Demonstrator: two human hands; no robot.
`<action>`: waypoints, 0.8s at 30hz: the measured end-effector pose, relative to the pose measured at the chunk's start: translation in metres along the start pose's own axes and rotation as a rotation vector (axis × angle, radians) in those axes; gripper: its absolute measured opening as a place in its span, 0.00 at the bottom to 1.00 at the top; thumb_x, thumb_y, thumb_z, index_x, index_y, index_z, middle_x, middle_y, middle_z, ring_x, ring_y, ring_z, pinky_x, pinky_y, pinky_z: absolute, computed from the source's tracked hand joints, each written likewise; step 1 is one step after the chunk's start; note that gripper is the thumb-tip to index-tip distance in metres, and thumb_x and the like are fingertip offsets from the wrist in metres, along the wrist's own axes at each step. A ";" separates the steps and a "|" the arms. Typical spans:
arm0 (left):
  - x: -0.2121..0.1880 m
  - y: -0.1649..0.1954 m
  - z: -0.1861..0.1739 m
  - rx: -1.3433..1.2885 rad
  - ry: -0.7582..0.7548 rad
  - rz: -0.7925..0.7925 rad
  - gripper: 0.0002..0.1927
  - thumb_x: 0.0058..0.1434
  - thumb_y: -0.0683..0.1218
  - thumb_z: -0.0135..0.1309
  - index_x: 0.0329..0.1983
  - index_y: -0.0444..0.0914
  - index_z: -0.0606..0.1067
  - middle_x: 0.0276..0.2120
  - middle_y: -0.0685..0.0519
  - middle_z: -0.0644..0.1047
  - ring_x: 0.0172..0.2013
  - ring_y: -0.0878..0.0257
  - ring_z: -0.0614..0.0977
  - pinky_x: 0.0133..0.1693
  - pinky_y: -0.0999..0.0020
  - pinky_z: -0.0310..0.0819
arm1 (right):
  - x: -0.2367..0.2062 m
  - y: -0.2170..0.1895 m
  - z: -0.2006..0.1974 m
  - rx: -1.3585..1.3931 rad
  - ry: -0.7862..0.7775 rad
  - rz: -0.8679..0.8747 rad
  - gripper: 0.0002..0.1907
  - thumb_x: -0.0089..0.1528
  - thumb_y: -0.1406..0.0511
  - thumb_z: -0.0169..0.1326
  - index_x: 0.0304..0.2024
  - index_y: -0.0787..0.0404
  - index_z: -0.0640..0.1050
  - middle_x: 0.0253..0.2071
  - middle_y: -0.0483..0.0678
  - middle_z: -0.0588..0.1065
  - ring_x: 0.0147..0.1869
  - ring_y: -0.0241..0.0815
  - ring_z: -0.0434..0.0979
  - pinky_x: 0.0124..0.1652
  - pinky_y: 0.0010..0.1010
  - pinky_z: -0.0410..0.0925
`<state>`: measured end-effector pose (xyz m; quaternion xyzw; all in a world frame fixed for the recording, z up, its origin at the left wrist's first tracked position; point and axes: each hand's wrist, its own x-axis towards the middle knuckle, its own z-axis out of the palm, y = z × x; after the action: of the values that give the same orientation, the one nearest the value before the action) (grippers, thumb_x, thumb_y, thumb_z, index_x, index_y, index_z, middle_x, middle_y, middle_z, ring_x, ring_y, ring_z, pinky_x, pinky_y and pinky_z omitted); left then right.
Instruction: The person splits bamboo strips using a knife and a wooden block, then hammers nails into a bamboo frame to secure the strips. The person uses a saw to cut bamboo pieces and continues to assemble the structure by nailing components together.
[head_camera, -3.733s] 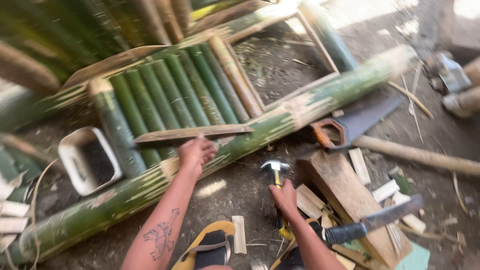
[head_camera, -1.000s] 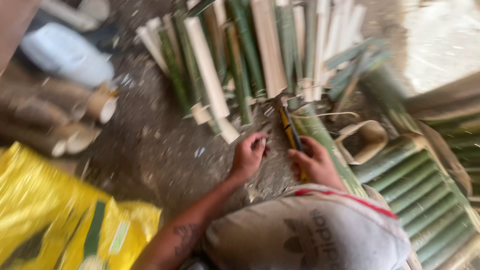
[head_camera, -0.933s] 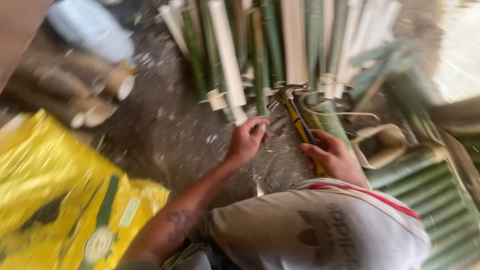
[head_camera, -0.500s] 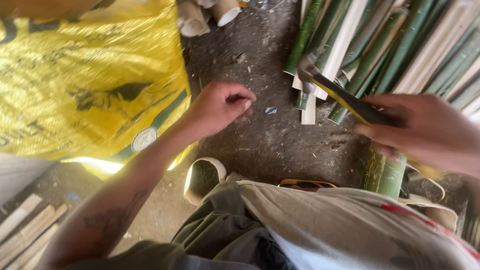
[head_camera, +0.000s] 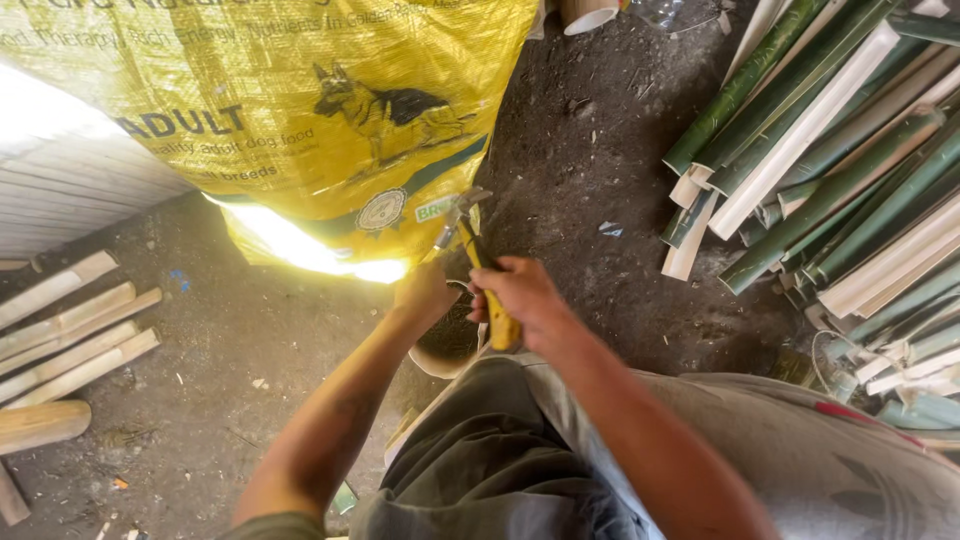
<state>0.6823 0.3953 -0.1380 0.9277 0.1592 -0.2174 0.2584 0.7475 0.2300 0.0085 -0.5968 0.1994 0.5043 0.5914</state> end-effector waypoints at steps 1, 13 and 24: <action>0.002 -0.008 0.009 0.083 -0.067 -0.036 0.22 0.50 0.47 0.62 0.47 0.34 0.75 0.42 0.39 0.79 0.44 0.43 0.82 0.44 0.51 0.77 | 0.004 0.010 0.002 -0.052 0.036 -0.009 0.26 0.62 0.67 0.57 0.60 0.74 0.72 0.36 0.57 0.77 0.31 0.43 0.79 0.32 0.33 0.78; 0.110 0.141 -0.008 0.272 0.220 0.496 0.09 0.60 0.41 0.54 0.40 0.33 0.80 0.40 0.34 0.80 0.42 0.38 0.82 0.43 0.45 0.77 | -0.035 -0.045 -0.162 0.022 0.371 -0.254 0.14 0.61 0.70 0.60 0.47 0.72 0.79 0.33 0.52 0.78 0.31 0.39 0.80 0.32 0.33 0.80; 0.078 0.429 0.122 0.214 -0.505 0.575 0.11 0.60 0.40 0.51 0.42 0.29 0.77 0.36 0.34 0.82 0.32 0.45 0.88 0.37 0.54 0.87 | -0.257 0.011 -0.331 -0.115 0.824 0.008 0.12 0.61 0.70 0.57 0.45 0.74 0.80 0.32 0.54 0.79 0.32 0.41 0.80 0.34 0.32 0.76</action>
<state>0.8844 -0.0069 -0.0943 0.8735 -0.1989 -0.3728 0.2418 0.7533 -0.1645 0.1495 -0.7798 0.3933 0.2361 0.4259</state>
